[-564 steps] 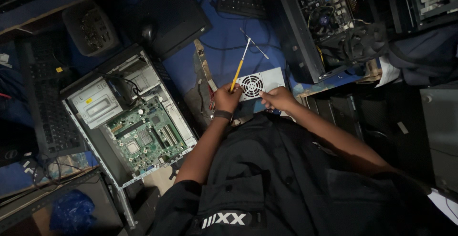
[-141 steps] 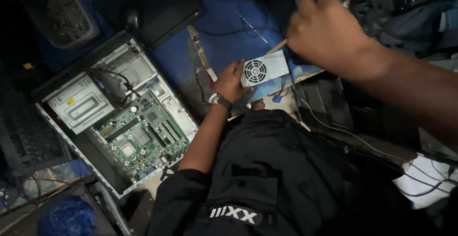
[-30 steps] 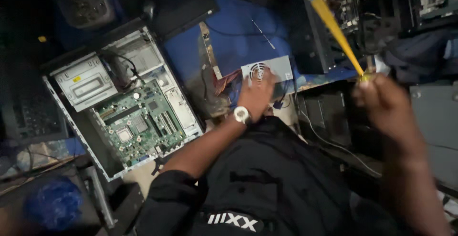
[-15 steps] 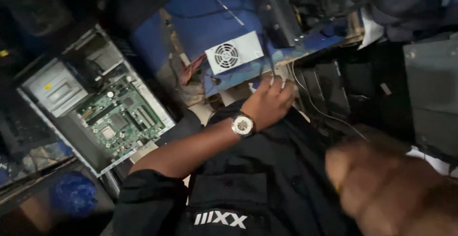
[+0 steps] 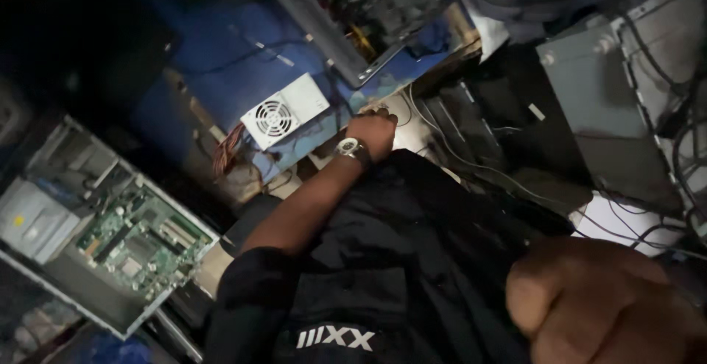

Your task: The person removes screws from a computer power supply unit using a screwdriver, then places the power supply into an open computer case and secures it with screws.

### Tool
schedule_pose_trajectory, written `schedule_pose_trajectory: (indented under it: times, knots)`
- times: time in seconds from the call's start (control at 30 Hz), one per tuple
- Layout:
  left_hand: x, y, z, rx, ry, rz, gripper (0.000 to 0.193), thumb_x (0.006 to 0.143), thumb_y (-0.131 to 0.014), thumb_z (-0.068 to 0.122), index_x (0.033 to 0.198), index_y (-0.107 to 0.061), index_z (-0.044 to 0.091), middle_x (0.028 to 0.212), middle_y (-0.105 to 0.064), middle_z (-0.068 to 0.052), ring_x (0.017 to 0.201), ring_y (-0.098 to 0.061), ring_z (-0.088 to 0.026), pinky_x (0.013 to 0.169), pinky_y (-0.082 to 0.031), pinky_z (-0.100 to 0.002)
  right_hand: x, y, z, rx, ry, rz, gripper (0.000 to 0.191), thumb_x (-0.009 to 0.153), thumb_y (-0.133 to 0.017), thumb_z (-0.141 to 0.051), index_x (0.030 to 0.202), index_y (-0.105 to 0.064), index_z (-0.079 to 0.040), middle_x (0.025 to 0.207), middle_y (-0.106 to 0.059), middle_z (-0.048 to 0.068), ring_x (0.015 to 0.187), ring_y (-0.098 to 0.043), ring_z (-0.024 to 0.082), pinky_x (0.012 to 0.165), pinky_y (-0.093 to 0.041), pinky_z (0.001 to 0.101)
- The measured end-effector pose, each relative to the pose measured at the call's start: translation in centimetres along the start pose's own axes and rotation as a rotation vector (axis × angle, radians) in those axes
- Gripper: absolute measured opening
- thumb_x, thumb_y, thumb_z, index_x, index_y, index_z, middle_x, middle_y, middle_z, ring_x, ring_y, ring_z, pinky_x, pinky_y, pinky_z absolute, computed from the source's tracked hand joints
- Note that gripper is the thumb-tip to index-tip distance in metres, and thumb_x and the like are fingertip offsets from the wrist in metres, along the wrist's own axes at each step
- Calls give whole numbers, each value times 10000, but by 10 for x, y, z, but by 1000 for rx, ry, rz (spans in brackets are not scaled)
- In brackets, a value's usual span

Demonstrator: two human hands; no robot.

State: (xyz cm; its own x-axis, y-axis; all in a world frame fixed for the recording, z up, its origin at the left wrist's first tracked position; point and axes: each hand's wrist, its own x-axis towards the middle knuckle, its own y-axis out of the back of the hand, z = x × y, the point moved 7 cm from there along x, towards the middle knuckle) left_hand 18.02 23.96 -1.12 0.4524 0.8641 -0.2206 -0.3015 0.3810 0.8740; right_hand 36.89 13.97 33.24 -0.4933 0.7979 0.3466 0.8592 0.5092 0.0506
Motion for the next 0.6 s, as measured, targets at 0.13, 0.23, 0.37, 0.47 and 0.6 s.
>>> schedule_pose_trajectory:
  times: [0.13,0.23,0.37,0.47,0.6]
  knots:
    - [53,-30,2,59,50,13,246,902,-559,135,1105,-681,69,1137,-688,-169,920,-718,-345,736,-577,-498,27,20,-9,86,138,-178,245,1057,-568,-192,826,-497,-154,686,-543,-19,569,-563,129,583,-476,356]
    - [96,-38,-1,69,111,28,242,980,-523,124,1160,-665,49,1118,-687,-181,908,-727,-338,707,-590,-479,46,34,-14,143,188,-434,222,1070,-573,-193,863,-514,-141,724,-552,-13,604,-586,143,601,-483,374]
    - [134,-25,3,109,46,271,275,863,-555,115,1094,-680,32,1072,-701,-167,886,-727,-330,656,-594,-465,41,48,11,145,290,-106,339,958,-729,-368,888,-475,-155,695,-522,-33,563,-527,129,589,-391,338]
    - [157,-33,-3,100,62,170,235,895,-542,105,1061,-694,39,1045,-712,-185,920,-729,-341,710,-598,-463,13,73,47,94,281,144,375,862,-787,-295,858,-436,-162,650,-490,-31,499,-502,116,541,-359,343]
    - [172,-39,-14,40,72,90,224,919,-533,101,1010,-731,52,1027,-732,-210,943,-730,-360,788,-591,-468,-29,95,93,146,100,239,339,861,-786,-207,872,-458,-124,676,-518,-19,524,-496,108,604,-380,363]
